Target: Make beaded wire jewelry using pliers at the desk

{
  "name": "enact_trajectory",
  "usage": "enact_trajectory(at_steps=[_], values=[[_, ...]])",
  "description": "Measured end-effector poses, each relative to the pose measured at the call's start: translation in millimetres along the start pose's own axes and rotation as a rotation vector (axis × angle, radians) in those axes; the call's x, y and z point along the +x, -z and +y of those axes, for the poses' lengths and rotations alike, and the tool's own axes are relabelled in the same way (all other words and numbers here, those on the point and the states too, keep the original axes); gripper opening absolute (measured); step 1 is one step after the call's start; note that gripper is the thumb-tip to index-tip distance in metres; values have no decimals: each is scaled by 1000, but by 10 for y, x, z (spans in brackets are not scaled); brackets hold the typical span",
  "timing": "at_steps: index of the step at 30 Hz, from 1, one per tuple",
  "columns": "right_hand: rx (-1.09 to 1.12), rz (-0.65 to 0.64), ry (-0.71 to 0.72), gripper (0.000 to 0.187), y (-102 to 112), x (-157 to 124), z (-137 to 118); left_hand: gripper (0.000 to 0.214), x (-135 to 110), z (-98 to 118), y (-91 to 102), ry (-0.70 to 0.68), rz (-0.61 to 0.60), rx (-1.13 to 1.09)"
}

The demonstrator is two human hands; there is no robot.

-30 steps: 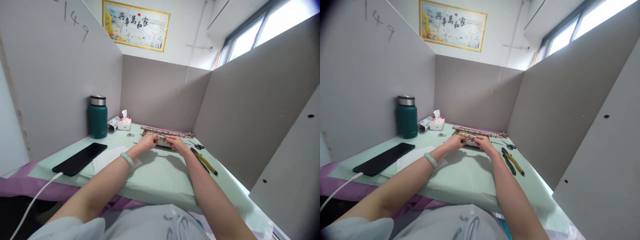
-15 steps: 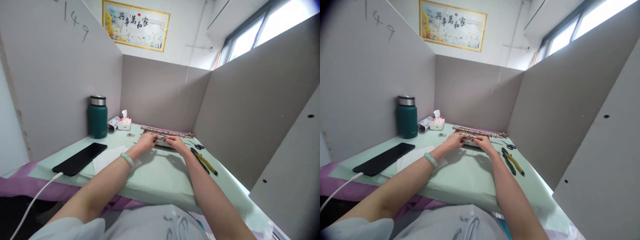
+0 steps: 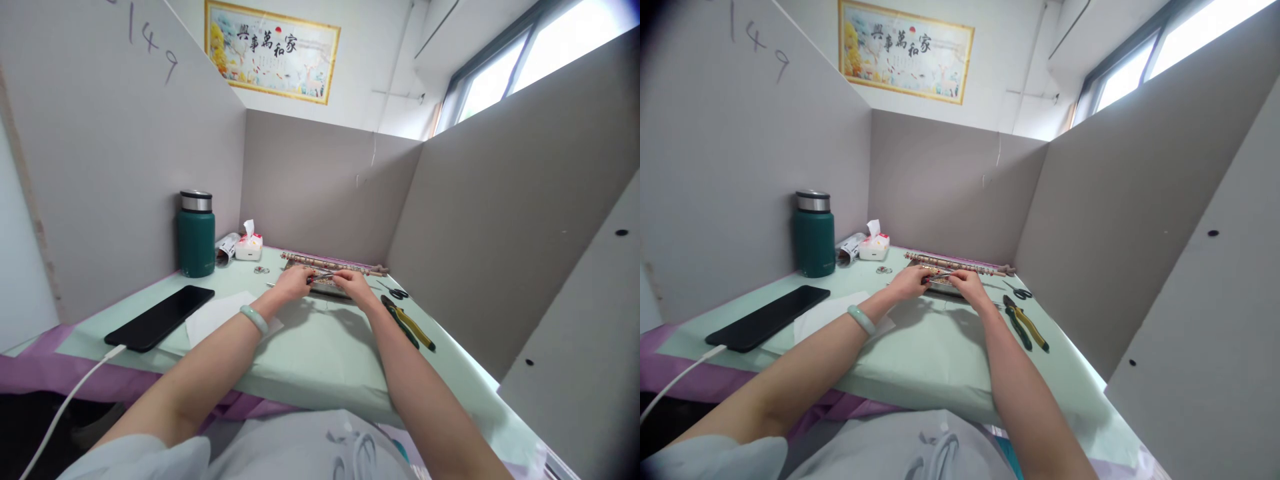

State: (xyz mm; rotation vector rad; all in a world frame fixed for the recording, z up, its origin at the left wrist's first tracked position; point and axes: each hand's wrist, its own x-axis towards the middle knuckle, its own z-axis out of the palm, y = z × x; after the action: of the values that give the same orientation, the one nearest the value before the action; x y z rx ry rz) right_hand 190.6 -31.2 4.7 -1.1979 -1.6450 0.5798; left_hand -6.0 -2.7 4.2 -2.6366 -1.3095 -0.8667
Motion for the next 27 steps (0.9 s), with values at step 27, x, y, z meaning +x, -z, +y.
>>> enact_trajectory(at_steps=[27], values=[[9, 8, 4, 26, -16, -5, 13, 37, -16, 34, 29, 27, -5, 1]])
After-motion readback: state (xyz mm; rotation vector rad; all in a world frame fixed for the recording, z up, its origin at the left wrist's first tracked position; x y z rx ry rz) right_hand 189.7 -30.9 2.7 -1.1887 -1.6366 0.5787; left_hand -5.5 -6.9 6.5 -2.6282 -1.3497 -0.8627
